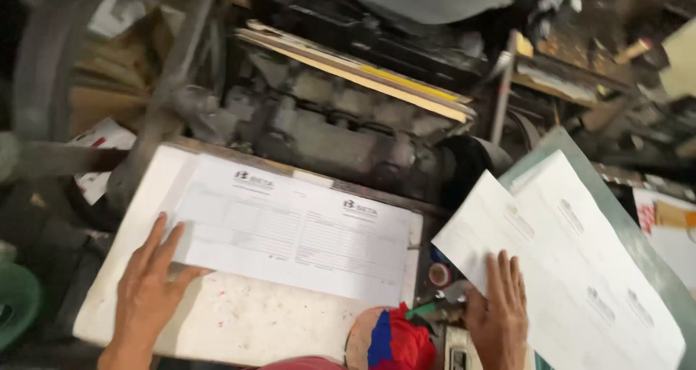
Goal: The person is manually feeding and collecting printed forms from a vintage-style letterpress printing machine.
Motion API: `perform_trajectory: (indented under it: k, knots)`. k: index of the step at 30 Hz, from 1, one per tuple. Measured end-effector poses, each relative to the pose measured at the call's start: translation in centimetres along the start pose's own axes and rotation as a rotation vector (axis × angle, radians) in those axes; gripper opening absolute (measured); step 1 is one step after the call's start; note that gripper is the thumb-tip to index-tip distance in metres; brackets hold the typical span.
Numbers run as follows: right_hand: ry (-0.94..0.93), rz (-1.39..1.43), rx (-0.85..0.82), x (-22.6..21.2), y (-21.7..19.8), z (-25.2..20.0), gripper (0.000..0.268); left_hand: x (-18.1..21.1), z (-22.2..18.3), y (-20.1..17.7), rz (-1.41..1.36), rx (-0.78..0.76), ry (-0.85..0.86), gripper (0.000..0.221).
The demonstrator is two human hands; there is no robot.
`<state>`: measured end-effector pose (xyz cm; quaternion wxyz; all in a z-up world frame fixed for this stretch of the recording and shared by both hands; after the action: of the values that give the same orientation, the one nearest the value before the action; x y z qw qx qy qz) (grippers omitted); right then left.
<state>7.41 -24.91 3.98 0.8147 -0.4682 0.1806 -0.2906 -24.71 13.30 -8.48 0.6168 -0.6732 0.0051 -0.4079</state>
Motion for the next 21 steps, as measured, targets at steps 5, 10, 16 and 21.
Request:
perform_trajectory:
  k: [5,10,16,21]
  knots:
    - [0.413,0.034,0.028,4.6,-1.5,-4.7,0.037,3.5,2.8,-1.7,0.341,0.028,0.254,0.105]
    - [0.405,0.137,-0.049,2.3,-2.7,-2.6,0.032,16.6,2.9,-0.7,-0.064,0.107,0.565,0.075]
    - [0.262,0.103,-0.017,1.9,-2.6,-4.3,0.027,35.6,-3.0,4.4,-0.271,0.019,1.333,0.05]
    - [0.427,-0.091,-0.13,11.3,-2.1,-11.1,0.041,36.7,-0.9,7.7,-0.18,0.01,1.384,0.013]
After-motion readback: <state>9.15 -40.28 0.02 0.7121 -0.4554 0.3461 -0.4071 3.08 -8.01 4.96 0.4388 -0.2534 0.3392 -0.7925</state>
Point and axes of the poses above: each hand's wrist, its own z-axis towards the middle knuckle, its own y-axis out of the palm, x = y × z, the point moved 4 cm from there along z, towards the middle knuckle, and after that the axes turned 5 degrees about z, right-handed, at the moved point
